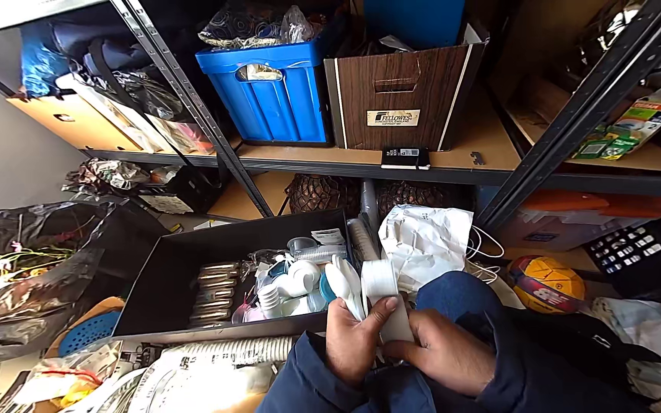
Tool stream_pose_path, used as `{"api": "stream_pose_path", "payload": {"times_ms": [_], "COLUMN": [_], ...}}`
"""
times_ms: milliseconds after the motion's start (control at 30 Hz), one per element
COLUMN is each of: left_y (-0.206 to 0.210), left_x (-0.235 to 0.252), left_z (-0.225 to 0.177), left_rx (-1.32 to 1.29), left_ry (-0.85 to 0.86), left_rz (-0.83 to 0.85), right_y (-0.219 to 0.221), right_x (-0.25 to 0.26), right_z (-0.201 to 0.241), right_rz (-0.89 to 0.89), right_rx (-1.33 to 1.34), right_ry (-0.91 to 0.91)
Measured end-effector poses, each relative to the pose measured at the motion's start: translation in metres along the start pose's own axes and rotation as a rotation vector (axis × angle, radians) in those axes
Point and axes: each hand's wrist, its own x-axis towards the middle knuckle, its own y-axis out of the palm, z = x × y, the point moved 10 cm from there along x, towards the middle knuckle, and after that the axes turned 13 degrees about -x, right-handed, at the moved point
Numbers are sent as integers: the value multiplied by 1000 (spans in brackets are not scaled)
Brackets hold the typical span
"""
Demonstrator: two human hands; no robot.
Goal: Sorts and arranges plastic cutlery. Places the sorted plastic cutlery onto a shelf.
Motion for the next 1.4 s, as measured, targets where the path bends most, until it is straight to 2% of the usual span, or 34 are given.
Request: {"api": "stream_pose_path", "payload": {"times_ms": [67,133,200,400,467,600,667,733,800,900,1000,1233,1300,1400], "left_y": [2,4,4,-2,-2,9,13,16,16,16,12,-1,-3,-12], "left_x": [-1,-1,-2,-2,-2,-5,-5,-7,-9,-9,-5,0,0,0], "left_z": [-4,-5,-6,-5,-4,-6,-10,-11,-11,-10,-7,-3,1,3], "left_rx": [11,32,71,70,37,43,59,66,61,61,30,4,21,147], "left_ry": [53,79,87,36,6,31,74,103,116,108,71,0,-5,51], "left_rz": [25,38,46,24,35,113,150,190,193,206,201,111,97,55], "right_y": [-5,-11,-11,-6,-7,3,2,-1,-2,-1,-4,-12,-19,-40], "right_x": [-1,0,-1,4,6,8,6,3,2,1,0,3,1,-4], "right_z": [3,9,12,10,15,27,29,27,26,21,4,-4,-2,5], "right_rz": [-164,-325,-395,-321,-243,-76,-164,-298,-341,-381,-477,-376,-459,-650], "right_rx": [75,275,413,375,400,675,662,532,487,513,663,834,817,740], "right_ry": [-55,-137,-170,-107,-147,-280,-305,-292,-273,-260,-230,-114,-150,-300]}}
